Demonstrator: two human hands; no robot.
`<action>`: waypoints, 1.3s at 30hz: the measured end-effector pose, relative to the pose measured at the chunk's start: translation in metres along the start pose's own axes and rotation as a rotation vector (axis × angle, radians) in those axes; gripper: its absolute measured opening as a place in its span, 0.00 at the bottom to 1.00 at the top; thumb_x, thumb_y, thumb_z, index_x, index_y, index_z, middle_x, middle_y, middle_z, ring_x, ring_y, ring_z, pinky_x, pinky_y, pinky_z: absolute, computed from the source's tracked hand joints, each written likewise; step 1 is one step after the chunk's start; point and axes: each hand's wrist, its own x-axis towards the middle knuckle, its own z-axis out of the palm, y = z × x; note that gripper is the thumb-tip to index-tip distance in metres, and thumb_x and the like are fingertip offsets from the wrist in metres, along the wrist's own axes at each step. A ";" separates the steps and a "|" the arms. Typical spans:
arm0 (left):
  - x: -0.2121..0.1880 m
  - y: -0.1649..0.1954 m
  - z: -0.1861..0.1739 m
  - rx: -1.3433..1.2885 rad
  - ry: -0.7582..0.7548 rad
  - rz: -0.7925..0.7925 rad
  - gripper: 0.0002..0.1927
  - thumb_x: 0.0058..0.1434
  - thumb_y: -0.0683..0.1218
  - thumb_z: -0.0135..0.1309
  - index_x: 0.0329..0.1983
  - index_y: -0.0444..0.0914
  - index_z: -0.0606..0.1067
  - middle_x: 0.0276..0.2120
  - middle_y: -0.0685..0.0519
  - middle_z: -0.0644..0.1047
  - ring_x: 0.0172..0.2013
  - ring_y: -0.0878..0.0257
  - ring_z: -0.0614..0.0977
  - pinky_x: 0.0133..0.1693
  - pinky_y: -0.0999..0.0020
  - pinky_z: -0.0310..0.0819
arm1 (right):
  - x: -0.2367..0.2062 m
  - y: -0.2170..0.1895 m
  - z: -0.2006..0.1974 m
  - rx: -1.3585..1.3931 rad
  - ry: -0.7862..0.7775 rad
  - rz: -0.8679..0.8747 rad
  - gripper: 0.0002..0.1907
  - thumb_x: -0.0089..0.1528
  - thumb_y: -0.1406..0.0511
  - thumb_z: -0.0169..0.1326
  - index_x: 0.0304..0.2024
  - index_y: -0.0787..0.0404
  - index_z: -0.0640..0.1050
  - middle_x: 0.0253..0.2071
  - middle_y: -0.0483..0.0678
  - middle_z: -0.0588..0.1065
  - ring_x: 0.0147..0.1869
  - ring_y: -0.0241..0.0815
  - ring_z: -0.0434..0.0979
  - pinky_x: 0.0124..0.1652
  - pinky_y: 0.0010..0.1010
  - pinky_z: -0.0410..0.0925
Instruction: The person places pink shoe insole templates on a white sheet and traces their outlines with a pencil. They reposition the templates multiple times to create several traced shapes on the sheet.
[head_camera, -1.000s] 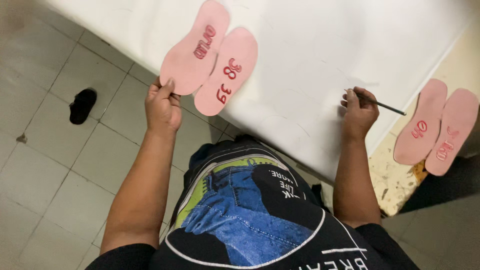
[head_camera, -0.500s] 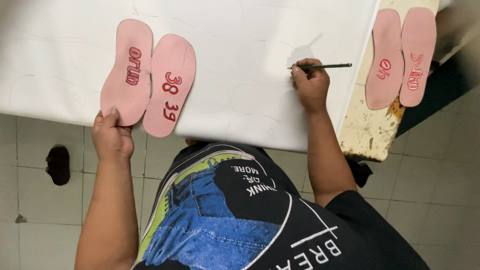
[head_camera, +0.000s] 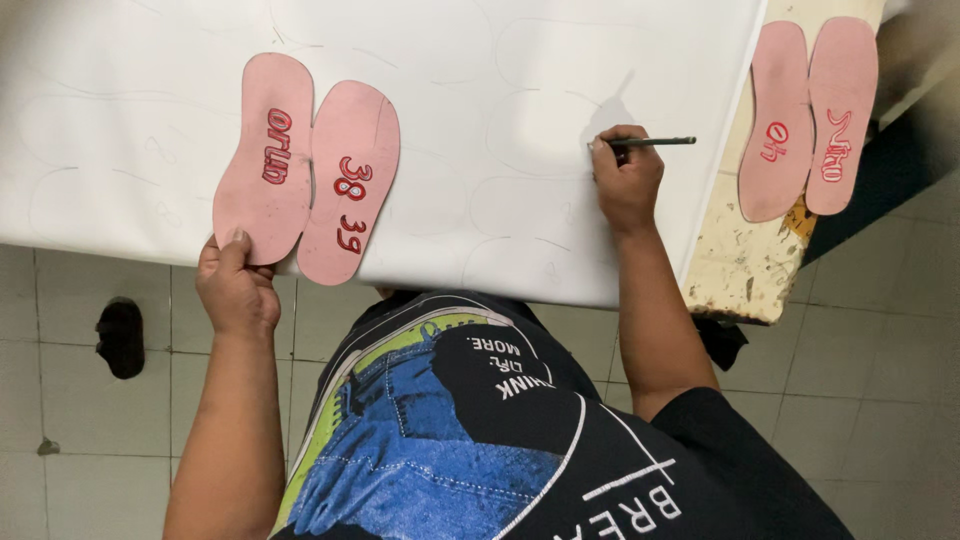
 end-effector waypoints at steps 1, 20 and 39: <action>0.000 -0.001 -0.001 0.018 -0.016 0.015 0.15 0.71 0.39 0.53 0.59 0.32 0.72 0.46 0.47 0.80 0.36 0.63 0.81 0.34 0.72 0.74 | 0.001 -0.001 0.000 0.008 -0.027 0.000 0.02 0.68 0.72 0.56 0.42 0.64 0.76 0.29 0.43 0.73 0.30 0.28 0.68 0.29 0.22 0.63; -0.049 -0.004 -0.022 -0.205 0.070 -0.043 0.13 0.70 0.37 0.50 0.56 0.31 0.69 0.55 0.43 0.78 0.52 0.54 0.83 0.55 0.59 0.82 | 0.081 0.023 -0.001 0.139 0.024 -0.029 0.06 0.68 0.71 0.59 0.47 0.65 0.78 0.37 0.46 0.79 0.32 0.29 0.71 0.28 0.24 0.67; -0.083 0.007 -0.047 -0.335 0.123 0.029 0.13 0.71 0.40 0.51 0.57 0.35 0.71 0.54 0.49 0.78 0.52 0.60 0.82 0.55 0.67 0.78 | 0.076 -0.007 0.035 0.186 -0.084 0.101 0.05 0.64 0.72 0.55 0.43 0.63 0.75 0.35 0.47 0.77 0.33 0.35 0.77 0.28 0.27 0.68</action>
